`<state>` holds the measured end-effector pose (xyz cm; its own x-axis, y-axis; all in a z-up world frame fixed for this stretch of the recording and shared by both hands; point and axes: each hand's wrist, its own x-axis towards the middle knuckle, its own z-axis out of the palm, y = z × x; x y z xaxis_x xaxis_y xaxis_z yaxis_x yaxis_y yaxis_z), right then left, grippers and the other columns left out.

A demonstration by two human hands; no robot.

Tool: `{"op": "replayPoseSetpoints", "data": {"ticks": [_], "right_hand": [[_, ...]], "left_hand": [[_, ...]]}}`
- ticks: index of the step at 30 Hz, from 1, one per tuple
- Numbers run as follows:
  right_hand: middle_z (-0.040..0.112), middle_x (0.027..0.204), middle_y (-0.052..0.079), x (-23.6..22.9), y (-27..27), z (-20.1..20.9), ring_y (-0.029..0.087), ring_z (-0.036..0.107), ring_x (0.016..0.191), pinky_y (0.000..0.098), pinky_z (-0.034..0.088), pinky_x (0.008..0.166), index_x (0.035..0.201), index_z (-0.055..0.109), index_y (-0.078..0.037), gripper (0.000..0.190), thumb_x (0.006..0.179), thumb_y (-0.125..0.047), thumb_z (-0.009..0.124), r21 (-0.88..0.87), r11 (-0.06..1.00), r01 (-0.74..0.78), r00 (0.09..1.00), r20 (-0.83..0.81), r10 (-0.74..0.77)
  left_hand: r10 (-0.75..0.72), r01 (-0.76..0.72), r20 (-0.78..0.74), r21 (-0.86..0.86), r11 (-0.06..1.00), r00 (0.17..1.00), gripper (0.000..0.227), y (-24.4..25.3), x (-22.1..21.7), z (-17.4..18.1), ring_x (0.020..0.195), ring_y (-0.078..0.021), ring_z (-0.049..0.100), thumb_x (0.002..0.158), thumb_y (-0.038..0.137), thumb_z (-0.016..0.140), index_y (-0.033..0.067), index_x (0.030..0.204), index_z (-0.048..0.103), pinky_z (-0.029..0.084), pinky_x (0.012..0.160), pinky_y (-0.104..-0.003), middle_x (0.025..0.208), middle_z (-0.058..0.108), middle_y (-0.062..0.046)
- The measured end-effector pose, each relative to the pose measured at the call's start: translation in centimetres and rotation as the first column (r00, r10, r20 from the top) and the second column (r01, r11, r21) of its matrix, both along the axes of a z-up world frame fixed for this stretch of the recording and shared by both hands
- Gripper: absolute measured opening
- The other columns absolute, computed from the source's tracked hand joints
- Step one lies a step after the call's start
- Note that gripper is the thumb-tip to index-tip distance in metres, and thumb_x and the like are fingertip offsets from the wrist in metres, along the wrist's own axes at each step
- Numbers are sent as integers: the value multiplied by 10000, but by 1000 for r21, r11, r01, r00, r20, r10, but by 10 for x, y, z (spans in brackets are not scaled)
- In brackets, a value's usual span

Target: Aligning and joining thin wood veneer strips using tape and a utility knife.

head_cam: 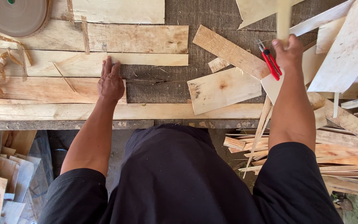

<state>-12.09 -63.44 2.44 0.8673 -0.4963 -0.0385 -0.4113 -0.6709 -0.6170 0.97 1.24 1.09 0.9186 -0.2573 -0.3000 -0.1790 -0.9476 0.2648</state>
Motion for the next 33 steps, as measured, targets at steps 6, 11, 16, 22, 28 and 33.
{"op": "replayPoseSetpoints", "data": {"ticks": [6, 11, 16, 22, 28, 33], "right_hand": [[725, 1119, 115, 24, -4, 27, 180, 794, 988, 379, 688, 962, 1138, 660, -31, 241, 1147, -268, 620, 573, 807, 142, 821, 387, -419], [704, 1186, 111, 32, 77, 95, 241, 737, 1045, 439, 664, 980, 1331, 588, -52, 270, 1080, -87, 681, 833, 436, -340, 735, 524, -430], [724, 1154, 111, 28, 164, 96, 244, 736, 1018, 412, 647, 927, 1264, 596, -48, 184, 1107, -77, 689, 889, 342, -305, 822, 427, -377], [710, 1021, 69, 31, 270, 63, 190, 685, 883, 358, 620, 809, 1155, 642, -81, 106, 1081, -89, 719, 953, 242, -183, 888, 266, -376], [732, 962, 82, 32, 368, 52, 191, 726, 855, 362, 667, 790, 1061, 677, -73, 56, 1011, -96, 685, 979, 203, 13, 912, 72, -404], [731, 948, 95, 32, 413, 35, 209, 737, 862, 375, 675, 791, 1024, 678, -59, 45, 992, -86, 696, 987, 147, 58, 916, 6, -401]], "left_hand": [[21, -22, -12, -36, 999, 1000, 605, -7, -2, 17, 1558, -311, 211, 978, 16, 462, 194, 1556, 445, 448, 1108, -410, 1702, 205, -114], [-18, 19, 89, -9, 1000, 996, 550, -2, 5, 14, 1463, -352, 366, 930, -10, 525, 169, 1447, 578, 463, 1081, -442, 1632, 348, -131], [38, -23, 125, -121, 992, 991, 533, 12, 16, 8, 1313, -333, 487, 790, -96, 597, 161, 1241, 716, 513, 963, -453, 1484, 500, -98], [82, -63, 73, -229, 971, 994, 499, 22, 40, 10, 1211, -289, 560, 816, -144, 550, 186, 1118, 771, 536, 943, -405, 1376, 593, -28], [140, 6, 258, -494, 870, 956, 457, 46, 50, -18, 1045, -283, 654, 852, -150, 503, 87, 1168, 735, 589, 865, -399, 1227, 692, -104], [454, -166, 258, -691, 704, 853, 195, 44, 20, -20, 856, -219, 726, 980, 6, 583, 58, 1107, 722, 610, 736, -385, 1063, 744, -131]]}}
